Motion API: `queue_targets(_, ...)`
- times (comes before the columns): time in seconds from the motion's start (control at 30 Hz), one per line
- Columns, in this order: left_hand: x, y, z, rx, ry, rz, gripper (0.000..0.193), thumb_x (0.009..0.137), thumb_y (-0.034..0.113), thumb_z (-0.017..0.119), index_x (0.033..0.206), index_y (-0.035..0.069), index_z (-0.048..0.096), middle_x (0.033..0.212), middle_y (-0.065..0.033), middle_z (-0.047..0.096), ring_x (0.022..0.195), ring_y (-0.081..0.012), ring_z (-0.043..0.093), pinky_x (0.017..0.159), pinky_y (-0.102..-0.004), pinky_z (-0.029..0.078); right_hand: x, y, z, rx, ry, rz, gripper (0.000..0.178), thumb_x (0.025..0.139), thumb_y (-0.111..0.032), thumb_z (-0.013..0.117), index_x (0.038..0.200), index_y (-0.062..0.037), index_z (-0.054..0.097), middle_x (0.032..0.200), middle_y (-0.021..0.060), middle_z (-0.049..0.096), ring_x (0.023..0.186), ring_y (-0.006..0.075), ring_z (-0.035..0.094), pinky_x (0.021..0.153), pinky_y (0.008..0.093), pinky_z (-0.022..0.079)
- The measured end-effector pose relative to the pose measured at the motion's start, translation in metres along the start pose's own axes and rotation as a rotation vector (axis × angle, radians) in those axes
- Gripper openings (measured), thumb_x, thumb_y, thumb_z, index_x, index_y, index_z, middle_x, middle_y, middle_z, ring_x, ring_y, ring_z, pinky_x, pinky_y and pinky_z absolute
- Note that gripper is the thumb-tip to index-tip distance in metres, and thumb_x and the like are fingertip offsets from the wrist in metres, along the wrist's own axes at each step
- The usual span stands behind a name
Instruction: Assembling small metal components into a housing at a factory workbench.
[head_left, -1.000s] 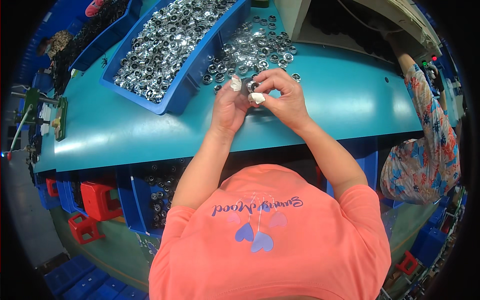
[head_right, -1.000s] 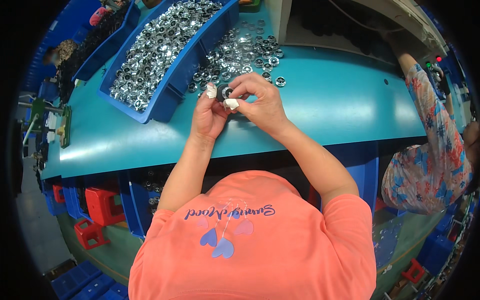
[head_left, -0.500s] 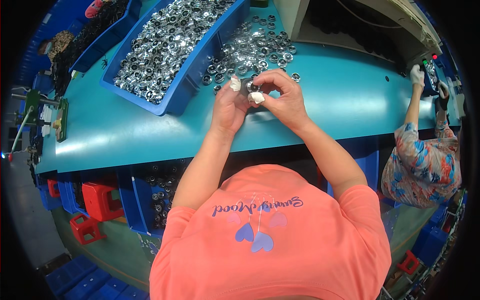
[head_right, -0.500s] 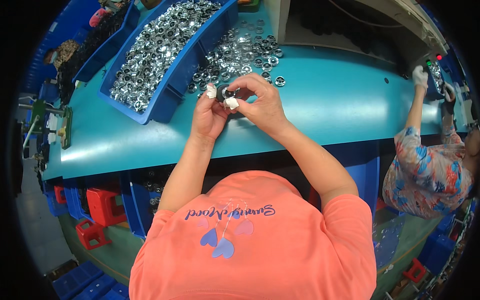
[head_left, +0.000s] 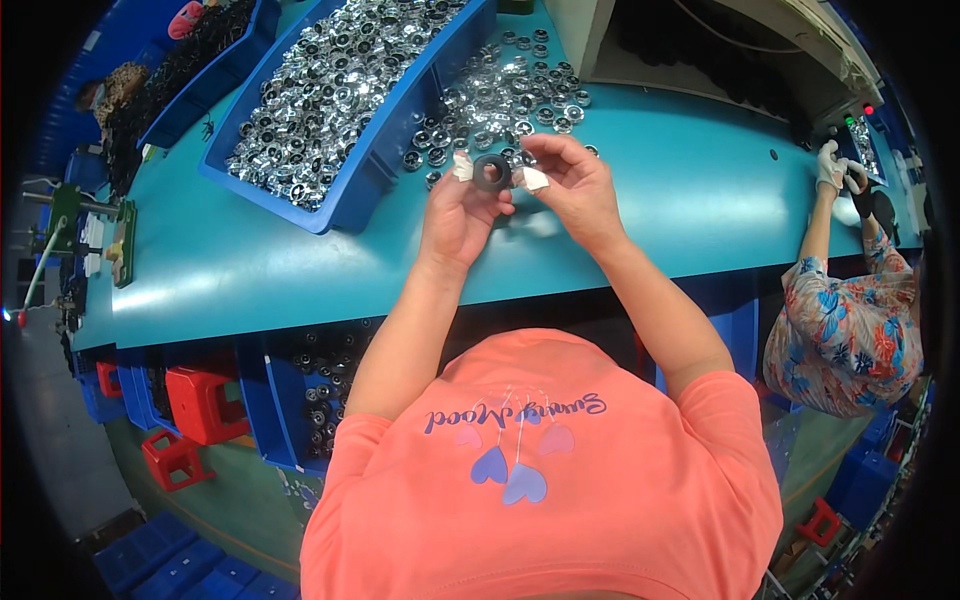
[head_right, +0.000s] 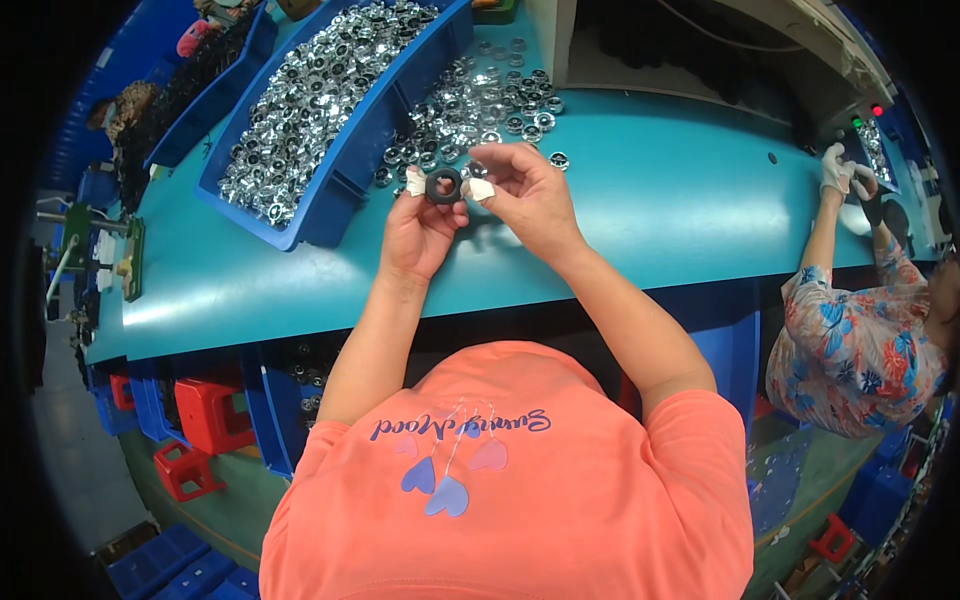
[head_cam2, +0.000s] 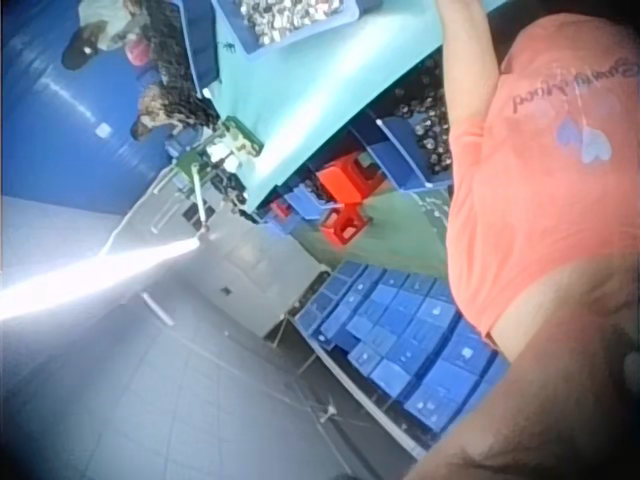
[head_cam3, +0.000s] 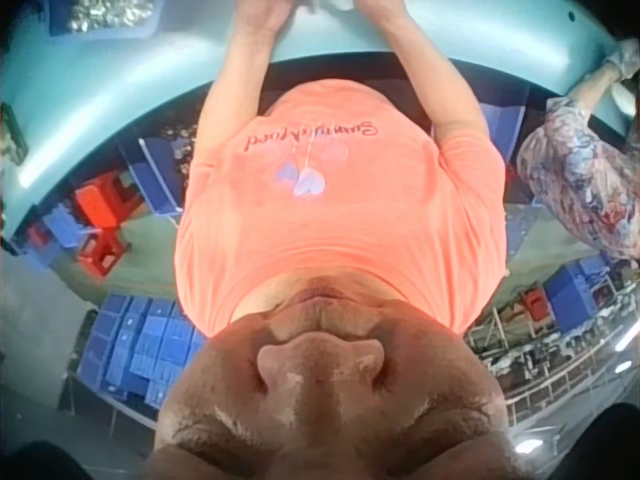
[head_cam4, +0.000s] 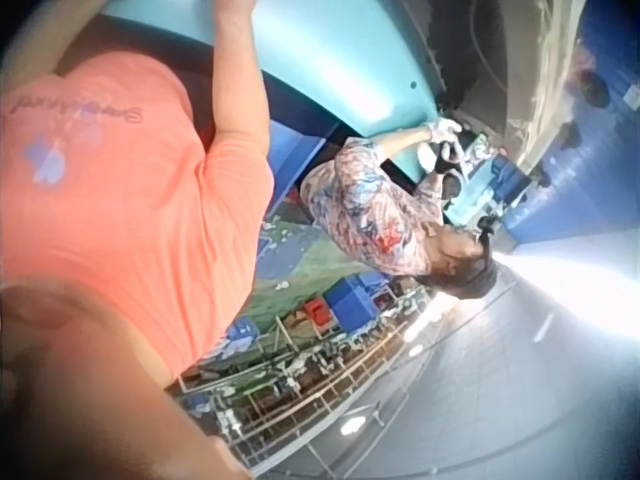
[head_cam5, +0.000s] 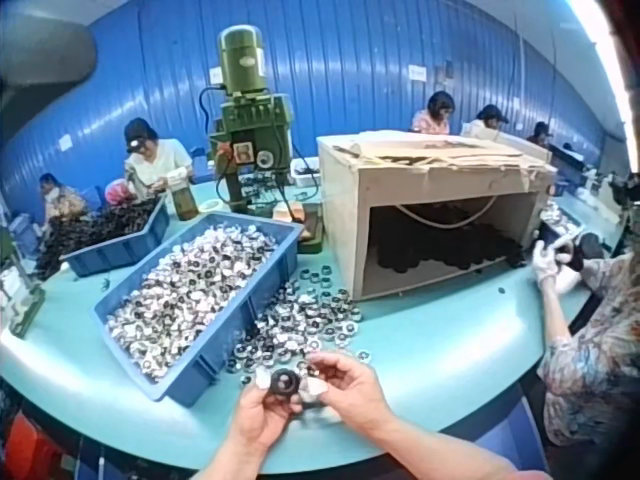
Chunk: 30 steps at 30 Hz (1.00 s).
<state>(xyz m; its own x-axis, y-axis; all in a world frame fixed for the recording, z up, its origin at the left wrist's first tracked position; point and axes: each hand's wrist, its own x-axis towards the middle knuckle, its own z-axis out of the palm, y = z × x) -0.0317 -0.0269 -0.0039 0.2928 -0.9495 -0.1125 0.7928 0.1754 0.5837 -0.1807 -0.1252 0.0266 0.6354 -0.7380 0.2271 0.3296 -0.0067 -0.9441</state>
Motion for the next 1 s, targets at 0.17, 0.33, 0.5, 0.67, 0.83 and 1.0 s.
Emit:
queue_targets(0.17, 0.001, -0.001, -0.003, 0.0, -0.014, 0.003, 0.033, 0.104, 0.036, 0.052, 0.111, 0.005, 0.06, 0.099, -0.0065, 0.066, 0.08, -0.0217, 0.065, 0.068, -0.0342, 0.058, -0.001, -0.003, 0.001, -0.054, -0.041, -0.022, 0.037, 0.082, 0.0, 0.076, 0.118, 0.0004, 0.065, 0.113, 0.0058, 0.056, 0.095, 0.0133, 0.067, 0.084, 0.0272, 0.058)
queue_targets(0.33, 0.002, -0.002, -0.004, 0.023, -0.06, 0.028, 0.03, 0.104, 0.032, 0.053, 0.111, 0.004, 0.06, 0.101, -0.0071, 0.066, 0.083, -0.0215, 0.066, 0.069, -0.0343, 0.057, -0.002, -0.008, 0.006, -0.134, -0.034, -0.058, 0.032, 0.08, -0.002, 0.077, 0.11, -0.0016, 0.068, 0.109, 0.0049, 0.06, 0.084, 0.0118, 0.068, 0.077, 0.0262, 0.057)
queue_targets(0.5, -0.001, -0.001, 0.008, 0.062, -0.056, 0.063, 0.026, 0.103, 0.029, 0.055, 0.117, 0.007, 0.06, 0.098, -0.0053, 0.068, 0.084, -0.0153, 0.065, 0.07, -0.0313, 0.054, -0.001, -0.013, 0.012, -0.387, -0.046, -0.194, 0.027, 0.076, -0.005, 0.079, 0.101, -0.0033, 0.071, 0.098, 0.0046, 0.067, 0.078, 0.0121, 0.068, 0.071, 0.0265, 0.056)
queue_targets(0.67, -0.001, -0.003, 0.007, 0.102, -0.028, 0.091, 0.028, 0.104, 0.029, 0.054, 0.118, 0.005, 0.059, 0.1, -0.0047, 0.067, 0.086, -0.0139, 0.066, 0.073, -0.0315, 0.056, -0.001, -0.013, 0.013, -0.565, -0.003, -0.281, 0.03, 0.071, -0.003, 0.078, 0.1, -0.0041, 0.072, 0.097, 0.0064, 0.068, 0.075, 0.0138, 0.068, 0.069, 0.0269, 0.056)
queue_targets(0.83, -0.003, -0.001, 0.014, 0.168, -0.04, 0.109, 0.03, 0.105, 0.029, 0.053, 0.12, 0.003, 0.057, 0.1, -0.0062, 0.066, 0.086, -0.0149, 0.066, 0.073, -0.0315, 0.057, 0.0, -0.015, 0.014, -0.567, 0.008, -0.314, 0.027, 0.071, 0.0, 0.076, 0.097, -0.0067, 0.073, 0.095, 0.0058, 0.068, 0.076, 0.0151, 0.068, 0.068, 0.0272, 0.056)
queue_targets(1.0, -0.005, -0.003, 0.021, 0.187, 0.002, 0.118, 0.03, 0.105, 0.025, 0.052, 0.123, 0.001, 0.055, 0.104, -0.0069, 0.065, 0.088, -0.0154, 0.065, 0.073, -0.0323, 0.057, 0.001, -0.015, 0.014, -0.626, 0.001, -0.402, 0.026, 0.072, 0.002, 0.075, 0.096, -0.0075, 0.073, 0.091, 0.0047, 0.067, 0.078, 0.0166, 0.067, 0.069, 0.0281, 0.055)
